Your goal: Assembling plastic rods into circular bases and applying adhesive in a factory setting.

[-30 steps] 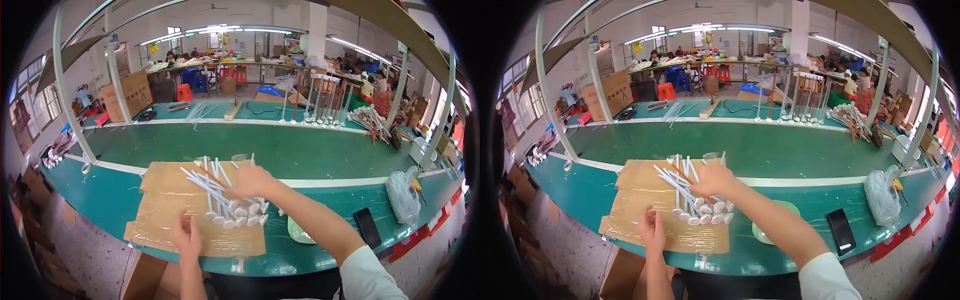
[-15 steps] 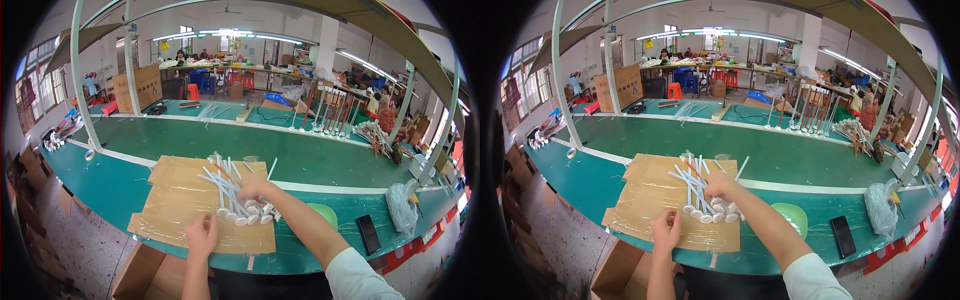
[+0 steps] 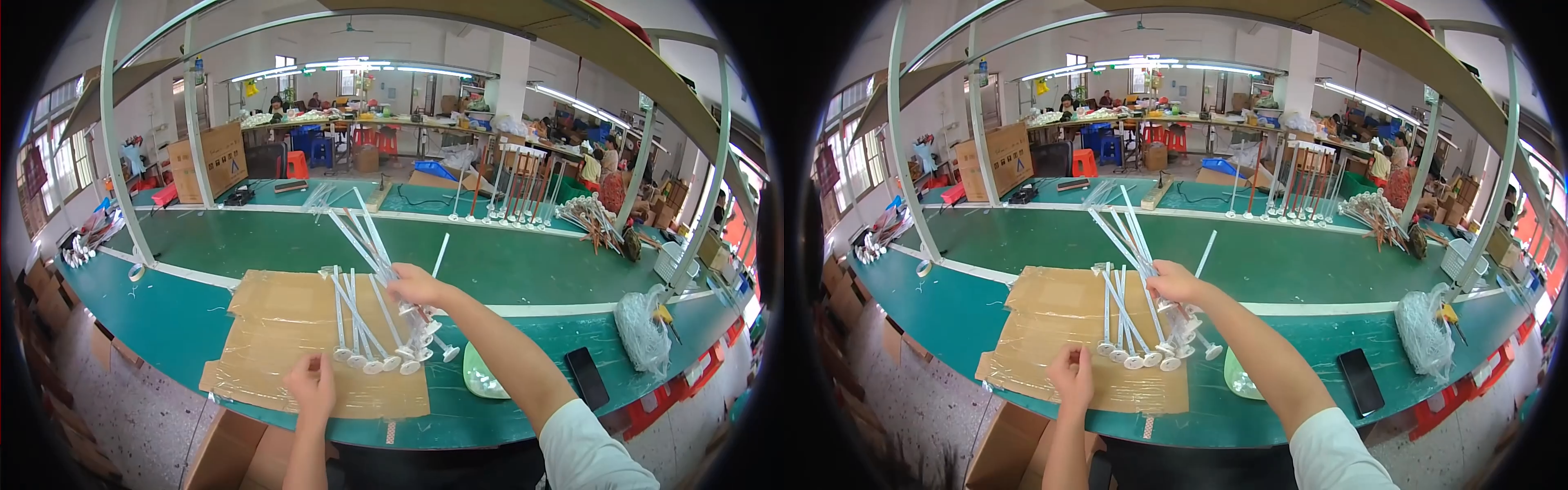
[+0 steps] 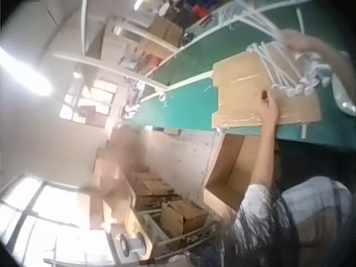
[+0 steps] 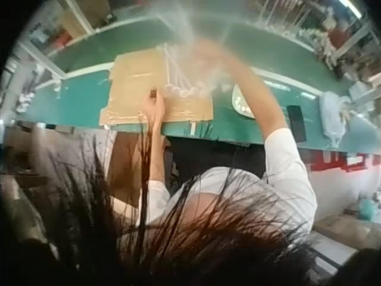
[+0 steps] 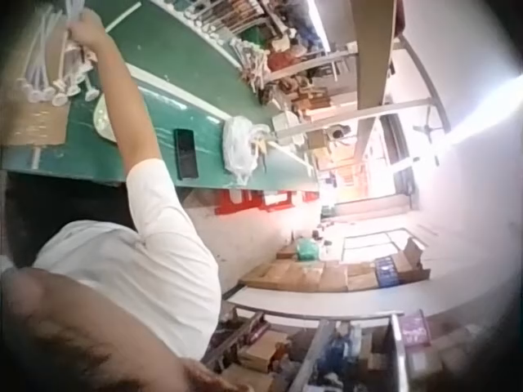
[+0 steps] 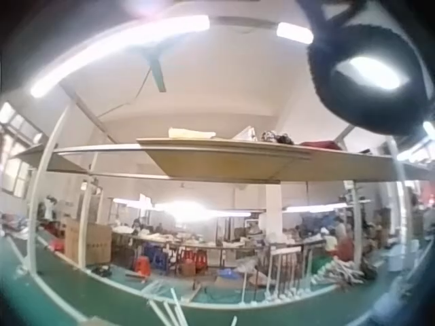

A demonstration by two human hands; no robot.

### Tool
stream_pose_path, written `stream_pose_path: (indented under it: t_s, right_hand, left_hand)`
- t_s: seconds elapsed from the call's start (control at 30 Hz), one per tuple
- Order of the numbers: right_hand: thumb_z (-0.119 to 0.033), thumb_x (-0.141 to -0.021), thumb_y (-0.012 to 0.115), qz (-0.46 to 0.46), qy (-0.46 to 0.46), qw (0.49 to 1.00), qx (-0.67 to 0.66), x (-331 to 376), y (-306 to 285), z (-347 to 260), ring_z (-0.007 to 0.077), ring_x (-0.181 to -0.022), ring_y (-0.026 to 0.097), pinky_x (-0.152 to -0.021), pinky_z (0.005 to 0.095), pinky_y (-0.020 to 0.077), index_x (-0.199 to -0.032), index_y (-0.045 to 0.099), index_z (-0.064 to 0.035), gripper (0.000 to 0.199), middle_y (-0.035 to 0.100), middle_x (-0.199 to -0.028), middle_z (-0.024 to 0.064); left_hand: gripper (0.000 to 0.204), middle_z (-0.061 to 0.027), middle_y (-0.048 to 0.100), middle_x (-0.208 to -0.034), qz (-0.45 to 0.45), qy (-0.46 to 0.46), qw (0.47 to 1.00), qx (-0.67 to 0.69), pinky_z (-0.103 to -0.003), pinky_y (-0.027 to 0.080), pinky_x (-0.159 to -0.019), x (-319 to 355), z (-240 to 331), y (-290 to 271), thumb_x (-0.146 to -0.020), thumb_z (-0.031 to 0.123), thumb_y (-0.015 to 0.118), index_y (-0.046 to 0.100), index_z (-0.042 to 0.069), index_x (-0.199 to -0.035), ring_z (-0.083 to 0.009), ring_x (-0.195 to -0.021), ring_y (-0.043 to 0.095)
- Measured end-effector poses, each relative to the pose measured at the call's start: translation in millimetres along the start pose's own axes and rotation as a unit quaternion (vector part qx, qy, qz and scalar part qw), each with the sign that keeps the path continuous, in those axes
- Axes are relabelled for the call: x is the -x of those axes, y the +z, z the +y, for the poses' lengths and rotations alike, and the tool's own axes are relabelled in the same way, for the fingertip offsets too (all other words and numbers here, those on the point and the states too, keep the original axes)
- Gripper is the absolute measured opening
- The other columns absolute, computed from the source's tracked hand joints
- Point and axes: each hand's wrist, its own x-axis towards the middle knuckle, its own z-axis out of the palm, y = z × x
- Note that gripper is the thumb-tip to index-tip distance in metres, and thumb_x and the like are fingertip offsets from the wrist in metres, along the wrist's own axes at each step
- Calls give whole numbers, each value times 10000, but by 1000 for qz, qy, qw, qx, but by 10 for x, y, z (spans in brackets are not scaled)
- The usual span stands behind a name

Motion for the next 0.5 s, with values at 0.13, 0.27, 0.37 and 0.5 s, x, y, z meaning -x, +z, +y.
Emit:
stream_pose_path:
  t_s: [0.13, 0.27, 0.37, 0.5]
  right_hand:
    - [-156, -804, 611, 74, -90, 993, -26, 267, 79, -19, 194, -653, 650, -597, 337, 502, -893, 583, -12, 171, 670, -742, 108]
    - [-126, -803, 597, 128, -123, 983, -49, 558, 49, -154, 223, -649, 650, -607, 357, 497, -881, 553, -1, 154, 663, -733, 121]
    - [-109, -804, 584, 192, -81, 977, -46, 767, -159, -24, 215, -633, 638, -597, 353, 484, -879, 551, 0, 136, 659, -724, 123]
    - [-102, -770, 554, 194, -130, 966, -109, 810, -101, 183, 142, -611, 546, -559, 296, 439, -928, 556, -15, 181, 579, -694, 64]
  left_hand:
    - [290, -105, 661, -1008, -135, 22, 985, 102, -282, 517, -750, -254, 434, 423, -898, 79, 655, 583, -22, -1160, -148, -877, 642]
    - [436, -137, 584, -1178, -170, 10, 944, 284, -327, 507, -812, -632, 712, 960, -972, 326, 547, 504, 26, -1286, -199, -937, 630]
    - [596, -131, 578, -1166, -143, -171, 825, 519, -351, 488, -848, -786, 769, 1288, -983, 543, 430, 492, 42, -1298, -223, -937, 619]
    - [761, -76, 633, -1055, -274, -228, 849, 389, -388, 458, -843, -1037, 244, 1524, -940, 734, 318, 488, 95, -1315, -213, -911, 593]
